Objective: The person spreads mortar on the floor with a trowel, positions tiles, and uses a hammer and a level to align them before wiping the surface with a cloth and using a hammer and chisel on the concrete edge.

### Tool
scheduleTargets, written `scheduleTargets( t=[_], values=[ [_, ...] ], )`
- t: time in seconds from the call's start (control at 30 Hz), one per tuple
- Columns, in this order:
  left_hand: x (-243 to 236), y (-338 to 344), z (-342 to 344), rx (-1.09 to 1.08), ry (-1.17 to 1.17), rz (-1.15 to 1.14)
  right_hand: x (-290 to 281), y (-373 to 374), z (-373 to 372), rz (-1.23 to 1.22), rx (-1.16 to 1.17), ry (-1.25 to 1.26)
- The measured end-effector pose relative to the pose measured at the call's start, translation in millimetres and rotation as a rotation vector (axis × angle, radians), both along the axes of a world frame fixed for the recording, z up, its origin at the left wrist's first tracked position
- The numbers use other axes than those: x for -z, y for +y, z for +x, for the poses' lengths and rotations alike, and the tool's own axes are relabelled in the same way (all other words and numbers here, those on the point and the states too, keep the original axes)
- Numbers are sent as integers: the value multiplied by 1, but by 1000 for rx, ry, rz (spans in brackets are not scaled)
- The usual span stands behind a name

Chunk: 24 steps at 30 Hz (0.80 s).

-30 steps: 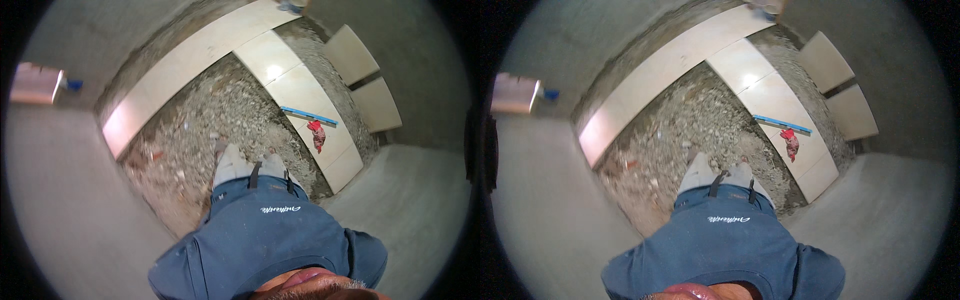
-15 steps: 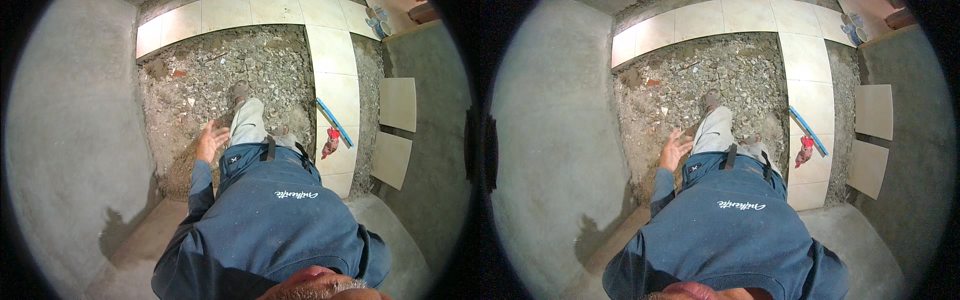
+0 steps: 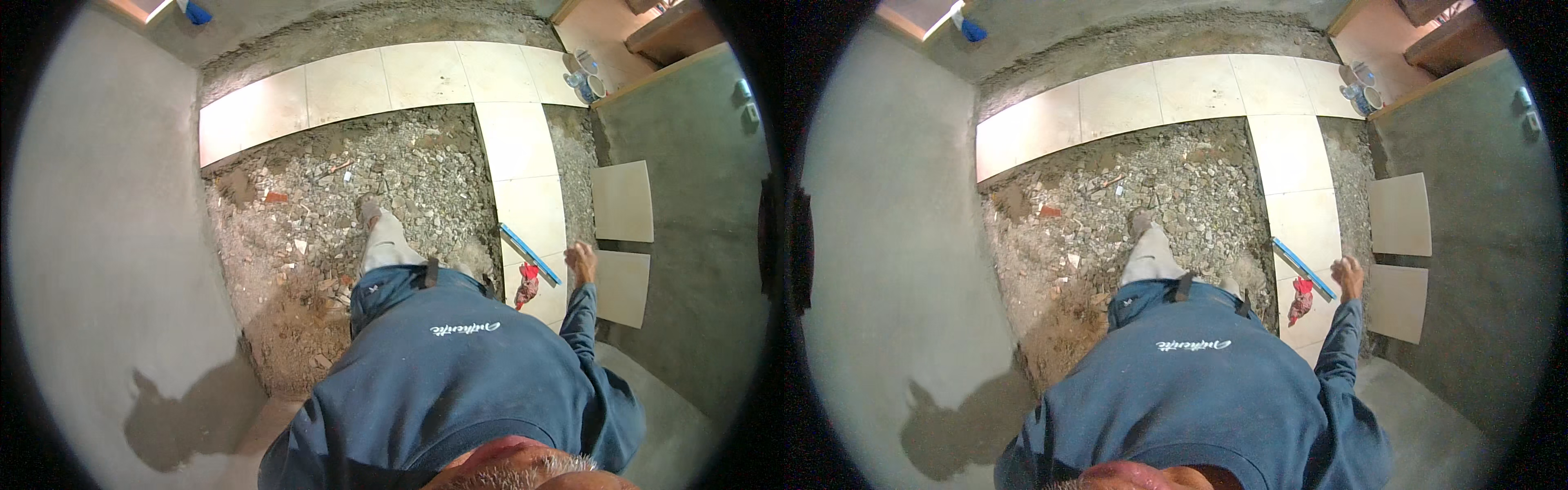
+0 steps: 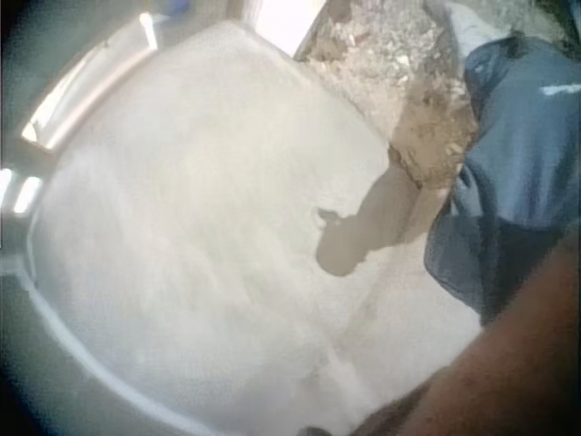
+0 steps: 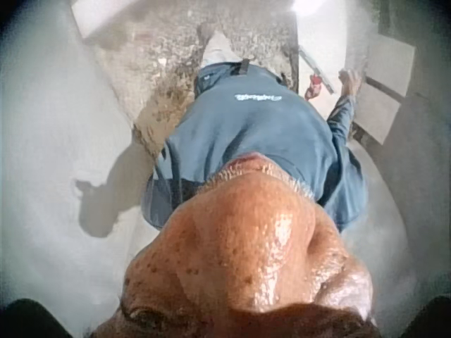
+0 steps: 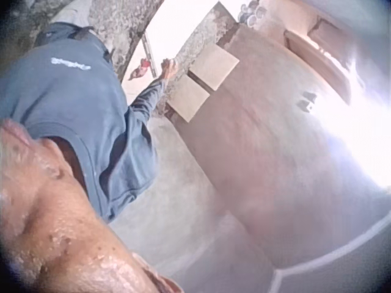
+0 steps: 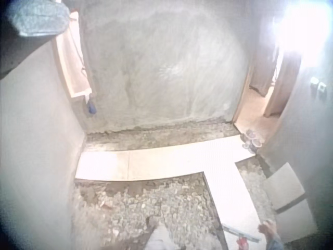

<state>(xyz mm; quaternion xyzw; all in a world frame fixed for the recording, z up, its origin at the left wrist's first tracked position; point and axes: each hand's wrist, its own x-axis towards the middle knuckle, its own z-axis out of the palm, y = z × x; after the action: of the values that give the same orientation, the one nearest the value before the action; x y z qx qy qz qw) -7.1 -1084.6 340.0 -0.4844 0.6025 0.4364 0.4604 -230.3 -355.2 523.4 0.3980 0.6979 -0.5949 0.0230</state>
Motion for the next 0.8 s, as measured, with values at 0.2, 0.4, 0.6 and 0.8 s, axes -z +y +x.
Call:
scheduleTargets(
  t=[0.2,0.4,0.6,0.8],
  values=[
    [32,-104,-157,199,110,34,55,-96,84,-272,243,-483],
    [-10,-256,-426,-528,681,126,131,-250,47,-177,-161,-545],
    [-125,-174,-662,-332,813,-6,177,-252,-1,1,-104,-489],
    [-78,-82,-719,-201,591,129,196,-197,-151,-93,21,-292]
  ],
)
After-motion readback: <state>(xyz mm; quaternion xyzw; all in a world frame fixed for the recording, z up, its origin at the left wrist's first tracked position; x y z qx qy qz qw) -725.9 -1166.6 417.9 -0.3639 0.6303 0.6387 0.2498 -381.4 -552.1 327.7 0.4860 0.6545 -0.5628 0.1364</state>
